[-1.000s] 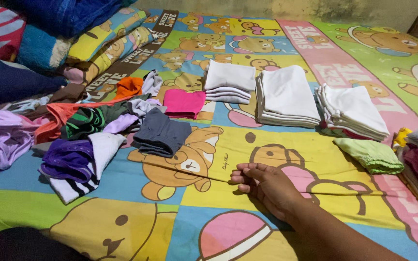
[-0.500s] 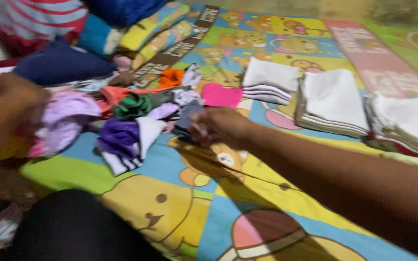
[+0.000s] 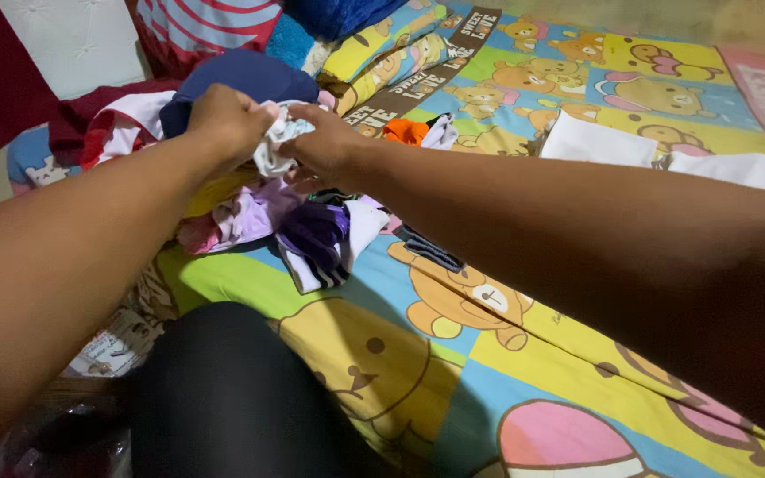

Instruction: The person folds various small clothing items, including underwear and undershirts, by hand on a bed and stacks them neatly.

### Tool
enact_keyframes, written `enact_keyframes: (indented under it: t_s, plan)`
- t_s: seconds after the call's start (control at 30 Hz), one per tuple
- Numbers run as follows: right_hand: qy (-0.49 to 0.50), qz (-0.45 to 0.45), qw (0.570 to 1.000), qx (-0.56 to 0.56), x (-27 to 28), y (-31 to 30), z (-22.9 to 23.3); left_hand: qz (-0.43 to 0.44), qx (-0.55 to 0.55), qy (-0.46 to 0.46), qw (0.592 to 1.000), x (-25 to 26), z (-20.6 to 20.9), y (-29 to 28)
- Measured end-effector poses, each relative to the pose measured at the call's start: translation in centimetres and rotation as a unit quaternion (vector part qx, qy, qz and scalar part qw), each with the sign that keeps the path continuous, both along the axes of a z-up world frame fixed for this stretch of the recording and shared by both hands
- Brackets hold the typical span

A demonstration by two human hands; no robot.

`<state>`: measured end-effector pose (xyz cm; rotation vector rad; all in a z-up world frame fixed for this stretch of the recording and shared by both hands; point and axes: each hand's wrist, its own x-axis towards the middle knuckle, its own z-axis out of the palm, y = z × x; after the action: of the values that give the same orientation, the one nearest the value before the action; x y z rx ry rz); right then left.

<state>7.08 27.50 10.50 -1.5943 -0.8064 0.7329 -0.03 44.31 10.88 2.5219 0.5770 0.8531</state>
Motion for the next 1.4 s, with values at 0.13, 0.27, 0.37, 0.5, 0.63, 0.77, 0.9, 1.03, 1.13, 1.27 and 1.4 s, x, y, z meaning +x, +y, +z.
enact_keyframes:
  t_s: [0.13,0.27,0.37,0.5,0.63,0.77,0.9,1.03,1.13,1.27,1.4]
  plan:
    - [-0.002,-0.013,1.0,-0.002,0.9,0.9,0.1,-0.022,-0.137,-0.03,0.99,0.5,0.5,-2.0]
    - [-0.054,-0.043,0.995,0.065,1.6,1.0,-0.3,-0.02,-0.095,-0.046,0.994,0.5,0.8,-2.4]
    - [-0.128,-0.073,0.988,0.054,2.5,1.0,-0.5,-0.062,-0.096,-0.006,0.993,-0.1,0.9,-2.1]
    - [-0.058,-0.101,0.992,0.052,3.5,-0.7,0.0,-0.181,-0.156,-0.05,0.97,-0.8,1.4,-1.4]
    - [-0.048,-0.164,0.985,0.013,3.6,-4.2,0.8,-0.183,-0.206,0.005,0.961,-1.0,2.1,-0.4]
    - [0.029,-0.156,0.983,0.092,3.6,-7.6,1.7,-0.105,-0.132,0.057,0.984,0.3,1.3,0.3]
    - [0.133,-0.089,0.974,0.159,4.7,-9.6,2.3,-0.068,-0.271,0.077,0.957,4.0,1.6,0.6]
    - [0.17,-0.045,0.959,0.224,7.6,-10.1,3.5,-0.233,-0.672,0.007,0.703,7.8,5.3,-0.1]
    - [0.24,0.031,0.924,0.296,8.5,-11.4,5.3,-0.239,-0.566,0.004,0.789,6.9,8.2,-2.8]
    - [0.282,0.019,0.912,0.296,7.6,-17.0,9.3,-0.317,-0.482,0.069,0.814,4.2,11.9,-8.8]
    - [0.207,0.043,0.936,0.281,6.7,-24.1,12.0,-0.28,-0.399,0.1,0.867,2.6,15.2,-15.4]
